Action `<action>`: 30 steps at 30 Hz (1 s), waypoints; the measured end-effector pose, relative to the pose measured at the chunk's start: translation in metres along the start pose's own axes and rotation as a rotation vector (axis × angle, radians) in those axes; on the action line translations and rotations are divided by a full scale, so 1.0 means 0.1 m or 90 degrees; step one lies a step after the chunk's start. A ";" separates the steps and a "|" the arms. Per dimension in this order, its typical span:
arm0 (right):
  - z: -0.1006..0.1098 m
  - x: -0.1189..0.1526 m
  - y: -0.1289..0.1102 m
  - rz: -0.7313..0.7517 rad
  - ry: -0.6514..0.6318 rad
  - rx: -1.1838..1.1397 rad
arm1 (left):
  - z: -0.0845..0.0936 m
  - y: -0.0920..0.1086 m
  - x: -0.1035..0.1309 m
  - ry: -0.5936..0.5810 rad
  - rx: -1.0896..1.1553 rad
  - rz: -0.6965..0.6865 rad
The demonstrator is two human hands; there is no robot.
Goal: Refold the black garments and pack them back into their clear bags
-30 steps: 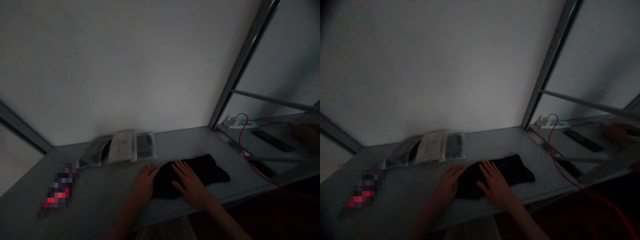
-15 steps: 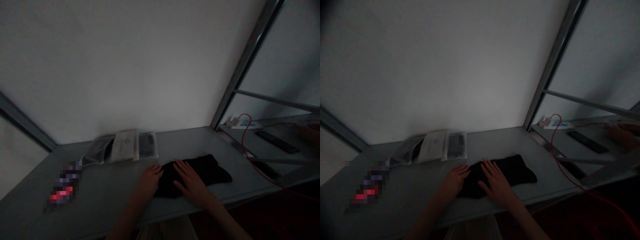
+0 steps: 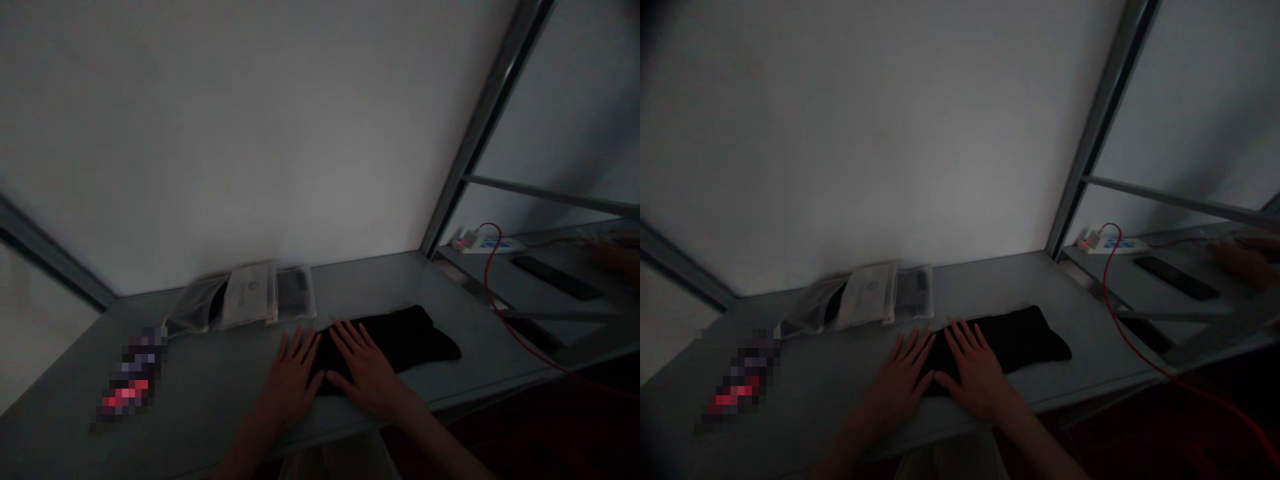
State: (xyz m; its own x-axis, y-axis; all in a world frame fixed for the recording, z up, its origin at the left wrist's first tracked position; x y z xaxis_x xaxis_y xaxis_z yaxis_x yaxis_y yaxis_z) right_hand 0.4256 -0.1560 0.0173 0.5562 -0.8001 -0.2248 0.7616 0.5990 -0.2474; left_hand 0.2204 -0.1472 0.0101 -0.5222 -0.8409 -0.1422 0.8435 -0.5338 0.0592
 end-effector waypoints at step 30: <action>-0.03 0.33 0.56 -0.141 0.013 0.077 | -0.05 0.41 0.30 0.020 0.073 -0.010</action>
State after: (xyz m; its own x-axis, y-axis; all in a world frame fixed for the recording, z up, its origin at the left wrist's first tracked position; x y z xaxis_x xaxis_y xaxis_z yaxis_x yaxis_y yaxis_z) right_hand 0.4854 -0.1490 -0.0071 0.3651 -0.9099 -0.1969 0.8993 0.3994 -0.1784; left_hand 0.2400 -0.1944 0.0036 -0.5300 -0.8297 -0.1754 0.8140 -0.5557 0.1690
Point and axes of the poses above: each hand's wrist, its own x-axis away from the middle knuckle, its own z-axis out of the back of the hand, y = z × x, the point moved 1 cm from there along -x, towards the middle knuckle, and after that the axes turned 6 degrees about z, right-handed, at the moved point
